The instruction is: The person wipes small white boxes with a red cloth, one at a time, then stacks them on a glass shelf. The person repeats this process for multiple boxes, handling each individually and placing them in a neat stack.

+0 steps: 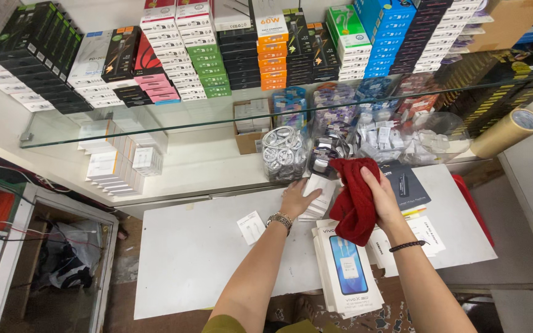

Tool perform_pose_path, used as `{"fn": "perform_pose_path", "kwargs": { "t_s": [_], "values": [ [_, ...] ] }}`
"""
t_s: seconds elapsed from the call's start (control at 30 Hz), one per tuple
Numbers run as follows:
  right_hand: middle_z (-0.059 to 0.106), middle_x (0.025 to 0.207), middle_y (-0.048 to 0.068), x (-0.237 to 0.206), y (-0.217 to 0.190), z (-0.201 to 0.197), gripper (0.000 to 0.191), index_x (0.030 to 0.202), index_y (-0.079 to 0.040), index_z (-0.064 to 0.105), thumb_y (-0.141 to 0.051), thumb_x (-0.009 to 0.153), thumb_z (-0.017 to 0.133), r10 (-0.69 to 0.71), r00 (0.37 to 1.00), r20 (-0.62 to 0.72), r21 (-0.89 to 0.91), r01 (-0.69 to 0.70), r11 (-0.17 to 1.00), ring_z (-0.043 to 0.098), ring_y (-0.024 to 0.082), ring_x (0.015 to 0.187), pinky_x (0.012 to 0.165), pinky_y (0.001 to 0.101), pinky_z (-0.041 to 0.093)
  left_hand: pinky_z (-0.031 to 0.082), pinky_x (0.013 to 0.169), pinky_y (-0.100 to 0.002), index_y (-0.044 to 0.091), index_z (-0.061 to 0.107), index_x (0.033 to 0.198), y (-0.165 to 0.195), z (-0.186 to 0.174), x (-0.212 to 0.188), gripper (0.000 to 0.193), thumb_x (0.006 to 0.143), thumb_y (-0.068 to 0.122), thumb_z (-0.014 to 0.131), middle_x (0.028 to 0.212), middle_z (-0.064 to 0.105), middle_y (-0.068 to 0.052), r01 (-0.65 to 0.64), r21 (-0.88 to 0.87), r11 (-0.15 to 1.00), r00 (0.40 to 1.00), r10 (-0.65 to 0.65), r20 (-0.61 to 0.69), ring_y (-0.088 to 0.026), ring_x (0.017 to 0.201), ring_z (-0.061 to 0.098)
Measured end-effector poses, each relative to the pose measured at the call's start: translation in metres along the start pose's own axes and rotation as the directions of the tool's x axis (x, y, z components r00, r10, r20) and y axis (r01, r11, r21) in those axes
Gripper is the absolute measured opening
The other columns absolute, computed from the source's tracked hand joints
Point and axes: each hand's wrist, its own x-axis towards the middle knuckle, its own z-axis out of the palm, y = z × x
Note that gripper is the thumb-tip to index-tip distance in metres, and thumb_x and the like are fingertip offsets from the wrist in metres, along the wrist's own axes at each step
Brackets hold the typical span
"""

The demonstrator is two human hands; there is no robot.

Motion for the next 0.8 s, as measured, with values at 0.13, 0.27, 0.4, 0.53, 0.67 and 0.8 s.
{"fn": "perform_pose_path", "kwargs": {
  "t_s": [0.13, 0.27, 0.4, 0.53, 0.67, 0.8],
  "values": [
    [0.071, 0.111, 0.015, 0.006, -0.002, 0.009, 0.041, 0.132, 0.001, 0.059, -0.03, 0.106, 0.057, -0.111, 0.991, -0.077, -0.07, 0.106, 0.992, 0.069, 0.021, 0.087, 0.078, 0.0336, 0.057, 0.043, 0.11, -0.043, 0.005, 0.056, 0.144, -0.011, -0.006, -0.009, 0.069, 0.088, 0.04, 0.074, 0.141, 0.061, -0.018, 0.047, -0.583, 0.811, 0.998, -0.061, -0.005, -0.03, 0.13, 0.056],
    [0.069, 0.121, 0.012, 0.011, 0.006, 0.051, 0.045, 0.135, -0.004, 0.056, -0.031, 0.099, 0.064, -0.316, 0.943, -0.106, -0.296, 0.273, 0.915, 0.068, 0.021, 0.102, 0.086, 0.0335, 0.057, 0.049, 0.105, -0.049, 0.003, 0.053, 0.142, -0.011, -0.023, -0.03, 0.062, 0.088, 0.029, 0.071, 0.137, 0.064, -0.02, 0.109, -0.915, 0.389, 0.985, -0.169, 0.046, -0.031, 0.123, 0.062],
    [0.06, 0.135, 0.018, 0.001, 0.034, 0.12, 0.056, 0.136, -0.007, 0.059, -0.036, 0.09, 0.071, -0.469, 0.837, 0.281, -0.781, 0.483, 0.395, 0.058, 0.038, 0.119, 0.099, 0.0477, 0.044, 0.053, 0.095, -0.039, 0.007, 0.049, 0.148, -0.005, -0.056, -0.057, 0.068, 0.096, 0.049, 0.058, 0.141, 0.062, -0.01, 0.214, -0.949, -0.233, 0.954, -0.158, 0.254, -0.021, 0.122, 0.063],
    [0.064, 0.127, 0.015, -0.004, 0.062, 0.166, 0.045, 0.123, -0.015, 0.069, -0.041, 0.086, 0.072, -0.415, 0.849, 0.327, -0.911, 0.4, 0.102, 0.059, 0.041, 0.116, 0.098, 0.0506, 0.045, 0.058, 0.091, -0.034, 0.007, 0.047, 0.149, -0.011, -0.083, -0.085, 0.066, 0.097, 0.046, 0.058, 0.139, 0.062, -0.009, 0.214, -0.977, -0.011, 0.949, -0.235, 0.211, -0.018, 0.119, 0.065],
    [0.069, 0.118, 0.017, 0.025, 0.053, 0.168, 0.044, 0.122, -0.008, 0.066, -0.043, 0.096, 0.068, -0.392, 0.896, 0.209, -0.845, 0.367, 0.389, 0.067, 0.04, 0.105, 0.092, 0.0461, 0.054, 0.056, 0.092, -0.034, 0.002, 0.049, 0.148, -0.025, -0.091, -0.111, 0.062, 0.095, 0.025, 0.07, 0.133, 0.065, -0.012, 0.155, -0.936, 0.316, 0.98, -0.171, 0.105, -0.019, 0.117, 0.064],
    [0.073, 0.107, 0.02, 0.03, 0.051, 0.171, 0.046, 0.126, -0.007, 0.064, -0.039, 0.093, 0.068, -0.404, 0.908, 0.109, -0.731, 0.349, 0.587, 0.073, 0.038, 0.097, 0.082, 0.0436, 0.059, 0.057, 0.095, -0.031, 0.007, 0.049, 0.146, -0.047, -0.107, -0.127, 0.058, 0.093, 0.015, 0.069, 0.126, 0.069, -0.006, 0.209, -0.934, 0.289, 0.968, -0.198, 0.155, -0.015, 0.113, 0.068]
  ]
}}
